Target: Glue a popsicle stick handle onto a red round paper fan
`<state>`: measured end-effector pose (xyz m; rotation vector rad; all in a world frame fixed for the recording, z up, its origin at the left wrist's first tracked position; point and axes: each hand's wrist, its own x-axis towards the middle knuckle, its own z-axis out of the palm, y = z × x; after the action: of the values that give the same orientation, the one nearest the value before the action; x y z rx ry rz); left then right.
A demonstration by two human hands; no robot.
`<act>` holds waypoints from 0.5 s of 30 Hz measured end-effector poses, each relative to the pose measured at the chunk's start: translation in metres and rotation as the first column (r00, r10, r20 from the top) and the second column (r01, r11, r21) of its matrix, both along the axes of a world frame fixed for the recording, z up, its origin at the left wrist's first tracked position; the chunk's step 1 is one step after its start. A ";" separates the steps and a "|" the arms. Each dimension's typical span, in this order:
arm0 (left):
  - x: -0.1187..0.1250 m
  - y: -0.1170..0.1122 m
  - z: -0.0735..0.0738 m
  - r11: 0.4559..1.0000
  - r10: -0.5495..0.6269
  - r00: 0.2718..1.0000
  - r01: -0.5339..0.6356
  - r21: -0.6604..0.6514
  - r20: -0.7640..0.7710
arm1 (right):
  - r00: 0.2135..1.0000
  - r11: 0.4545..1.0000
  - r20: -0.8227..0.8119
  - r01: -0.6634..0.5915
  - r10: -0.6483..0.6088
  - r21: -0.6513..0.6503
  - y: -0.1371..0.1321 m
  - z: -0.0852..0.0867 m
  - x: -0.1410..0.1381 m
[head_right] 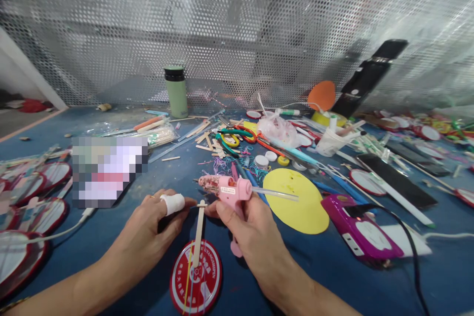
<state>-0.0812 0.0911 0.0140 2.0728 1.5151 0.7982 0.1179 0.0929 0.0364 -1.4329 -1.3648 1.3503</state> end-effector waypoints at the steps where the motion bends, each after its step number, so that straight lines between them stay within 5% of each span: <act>1: 0.000 0.000 0.000 1.000 0.002 1.000 -0.002 0.001 0.004 | 1.000 1.000 0.001 0.001 -0.001 -0.002 0.000 0.000 0.000; 10: -0.003 0.002 -0.004 0.995 0.095 0.983 -0.087 -0.055 0.155 | 0.989 0.995 -0.126 0.082 -0.073 0.066 -0.003 0.014 0.008; 15: -0.005 0.003 0.002 0.989 0.127 0.977 -0.112 -0.096 0.172 | 0.998 0.993 0.030 0.059 -0.062 0.105 -0.015 0.025 0.031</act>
<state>-0.0863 0.0939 0.0158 1.8113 1.5580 0.9202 0.1491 0.0779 0.0615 -1.4216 -1.3814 1.2041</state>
